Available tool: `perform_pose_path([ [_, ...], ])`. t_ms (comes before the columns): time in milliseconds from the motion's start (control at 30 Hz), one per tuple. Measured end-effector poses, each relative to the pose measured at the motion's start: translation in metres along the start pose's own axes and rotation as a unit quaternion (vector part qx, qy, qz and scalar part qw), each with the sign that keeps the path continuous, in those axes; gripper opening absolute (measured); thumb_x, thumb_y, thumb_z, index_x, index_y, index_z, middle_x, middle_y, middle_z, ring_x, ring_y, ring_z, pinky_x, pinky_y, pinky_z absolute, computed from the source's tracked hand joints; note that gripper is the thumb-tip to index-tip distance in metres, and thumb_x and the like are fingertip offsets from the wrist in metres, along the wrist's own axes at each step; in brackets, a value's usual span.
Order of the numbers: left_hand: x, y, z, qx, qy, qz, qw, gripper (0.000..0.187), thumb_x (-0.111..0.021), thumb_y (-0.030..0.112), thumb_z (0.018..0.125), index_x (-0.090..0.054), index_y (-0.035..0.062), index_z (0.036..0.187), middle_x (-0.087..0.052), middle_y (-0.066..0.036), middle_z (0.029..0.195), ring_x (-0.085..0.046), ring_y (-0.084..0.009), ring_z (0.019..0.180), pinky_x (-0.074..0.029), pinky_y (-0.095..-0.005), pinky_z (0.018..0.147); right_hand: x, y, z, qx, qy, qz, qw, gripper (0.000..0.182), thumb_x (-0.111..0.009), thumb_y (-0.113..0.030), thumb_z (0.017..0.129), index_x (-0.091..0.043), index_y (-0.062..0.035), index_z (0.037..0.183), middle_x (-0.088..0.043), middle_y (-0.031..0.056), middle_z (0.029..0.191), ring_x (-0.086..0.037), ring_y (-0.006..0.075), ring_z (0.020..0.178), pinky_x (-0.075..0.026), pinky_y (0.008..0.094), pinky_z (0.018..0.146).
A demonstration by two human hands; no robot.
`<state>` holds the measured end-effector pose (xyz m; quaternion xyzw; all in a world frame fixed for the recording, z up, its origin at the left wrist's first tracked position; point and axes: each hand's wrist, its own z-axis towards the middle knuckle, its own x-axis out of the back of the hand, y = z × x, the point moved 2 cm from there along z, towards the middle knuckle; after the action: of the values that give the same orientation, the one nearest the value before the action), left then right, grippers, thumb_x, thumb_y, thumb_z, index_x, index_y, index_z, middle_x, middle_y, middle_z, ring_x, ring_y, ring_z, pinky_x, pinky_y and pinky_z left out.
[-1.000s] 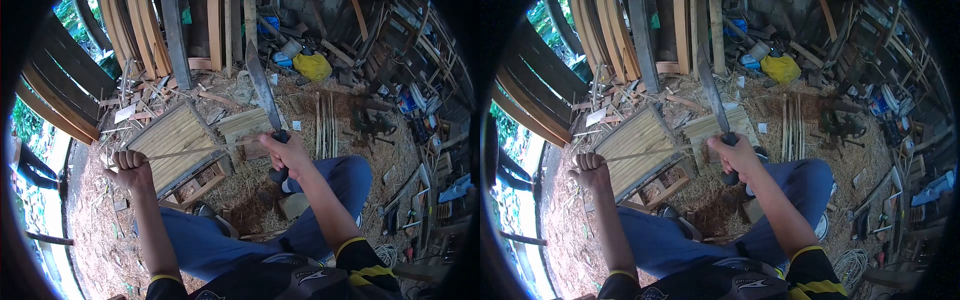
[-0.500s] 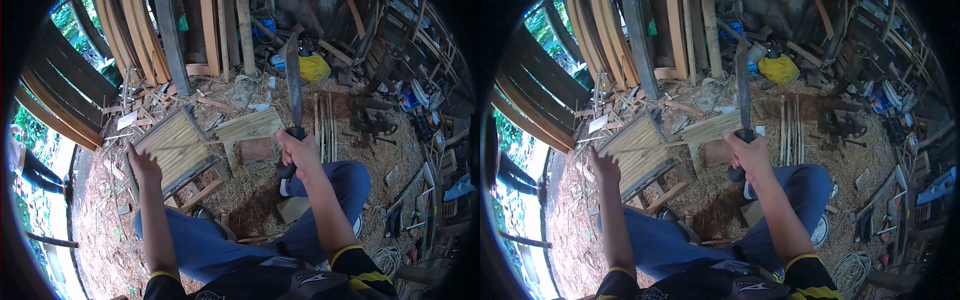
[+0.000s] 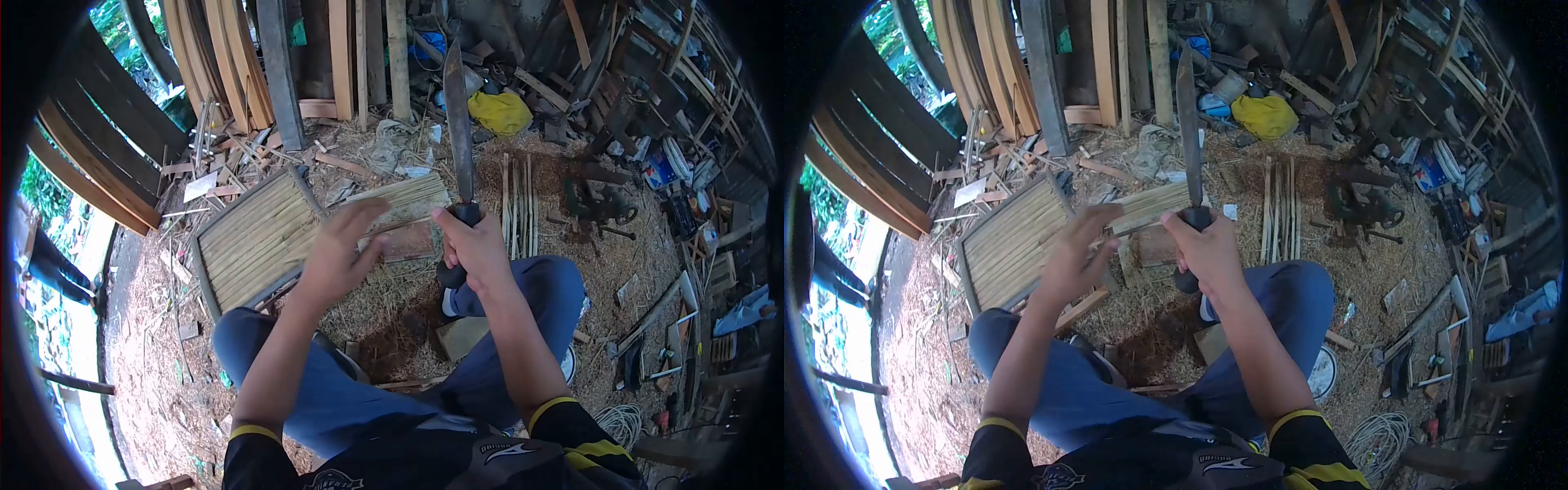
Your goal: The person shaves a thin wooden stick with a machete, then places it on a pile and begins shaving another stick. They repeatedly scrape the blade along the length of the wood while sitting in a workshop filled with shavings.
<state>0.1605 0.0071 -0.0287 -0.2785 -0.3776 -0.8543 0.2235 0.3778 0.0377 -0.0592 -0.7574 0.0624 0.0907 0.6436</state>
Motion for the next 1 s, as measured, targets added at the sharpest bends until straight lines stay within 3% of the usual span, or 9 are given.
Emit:
perform_pose_path([
  [100, -0.02, -0.001, 0.005, -0.017, -0.045, 0.026, 0.998, 0.027, -0.065, 0.004, 0.093, -0.064, 0.0011, 0.12, -0.066, -0.018, 0.113, -0.065, -0.0368, 0.105, -0.052, -0.0436, 0.09, -0.007, -0.007, -0.006, 0.005, 0.003, -0.001, 1.0, 0.024, -0.076, -0.018, 0.094, -0.06, -0.005, 0.08, -0.051, -0.0022, 0.055, -0.043, 0.0067, 0.04, -0.035, 0.0272, 0.039],
  [200, -0.029, -0.001, 0.012, -0.021, -0.026, 0.006, 0.999, 0.023, -0.064, 0.0, 0.092, -0.065, 0.0002, 0.116, -0.067, -0.016, 0.1, -0.067, -0.0349, 0.093, -0.053, -0.0427, 0.081, -0.008, -0.014, -0.011, 0.031, -0.009, 0.0, 0.999, 0.026, -0.075, -0.021, 0.094, -0.061, -0.0047, 0.08, -0.051, -0.0024, 0.056, -0.044, 0.0071, 0.041, -0.035, 0.0272, 0.039],
  [300, -0.025, 0.004, 0.022, -0.04, -0.007, -0.011, 0.999, 0.018, -0.065, -0.003, 0.091, -0.067, -0.0009, 0.109, -0.067, -0.017, 0.095, -0.068, -0.0335, 0.088, -0.053, -0.0401, 0.078, -0.006, -0.023, -0.014, 0.038, 0.0, -0.004, 0.999, 0.026, -0.074, -0.024, 0.096, -0.063, -0.0039, 0.083, -0.048, -0.0029, 0.056, -0.045, 0.0077, 0.041, -0.036, 0.0272, 0.04],
  [400, -0.009, 0.011, 0.031, -0.003, 0.05, -0.049, 0.998, 0.015, -0.068, -0.001, 0.091, -0.068, 0.0011, 0.105, -0.067, -0.014, 0.092, -0.069, -0.0321, 0.087, -0.054, -0.0387, 0.077, -0.004, -0.029, -0.016, 0.024, 0.026, 0.019, 0.999, 0.028, -0.074, -0.027, 0.096, -0.065, -0.0019, 0.089, -0.046, -0.0034, 0.055, -0.043, 0.0076, 0.04, -0.036, 0.027, 0.039],
  [500, 0.016, 0.01, 0.036, -0.014, 0.168, -0.053, 0.984, 0.015, -0.068, -0.005, 0.09, -0.069, 0.0004, 0.105, -0.07, -0.013, 0.096, -0.071, -0.0269, 0.088, -0.054, -0.0342, 0.078, 0.004, -0.027, -0.014, 0.013, 0.037, 0.021, 0.999, 0.03, -0.074, -0.029, 0.096, -0.066, -0.0009, 0.092, -0.045, -0.0038, 0.055, -0.043, 0.0074, 0.039, -0.036, 0.0272, 0.039],
  [533, 0.024, 0.0, 0.034, 0.003, 0.187, -0.059, 0.981, 0.016, -0.067, -0.008, 0.092, -0.069, -0.0003, 0.105, -0.072, -0.01, 0.099, -0.071, -0.0193, 0.089, -0.055, -0.0307, 0.081, 0.006, -0.027, -0.014, 0.008, 0.04, 0.022, 0.999, 0.03, -0.074, -0.029, 0.096, -0.066, -0.0009, 0.092, -0.045, -0.0038, 0.055, -0.043, 0.0073, 0.039, -0.036, 0.0273, 0.039],
  [733, 0.06, -0.02, 0.022, 0.028, 0.333, -0.197, 0.922, 0.011, -0.064, -0.001, 0.1, -0.064, -0.0027, 0.111, -0.073, -0.009, 0.099, -0.07, -0.0134, 0.094, -0.056, -0.0279, 0.085, 0.013, -0.02, -0.012, -0.007, 0.031, 0.025, 0.999, 0.031, -0.074, -0.031, 0.096, -0.064, -0.0024, 0.09, -0.043, -0.005, 0.056, -0.044, 0.0071, 0.04, -0.037, 0.028, 0.039],
  [1000, 0.077, -0.023, 0.008, 0.016, 0.379, -0.178, 0.908, 0.013, -0.065, 0.0, 0.099, -0.063, -0.0026, 0.112, -0.073, -0.011, 0.1, -0.07, -0.0148, 0.091, -0.057, -0.0286, 0.082, 0.011, -0.014, -0.013, -0.032, 0.012, 0.007, 0.999, 0.029, -0.072, -0.03, 0.097, -0.062, -0.0036, 0.09, -0.044, -0.0051, 0.057, -0.043, 0.0073, 0.041, -0.038, 0.0286, 0.04],
])
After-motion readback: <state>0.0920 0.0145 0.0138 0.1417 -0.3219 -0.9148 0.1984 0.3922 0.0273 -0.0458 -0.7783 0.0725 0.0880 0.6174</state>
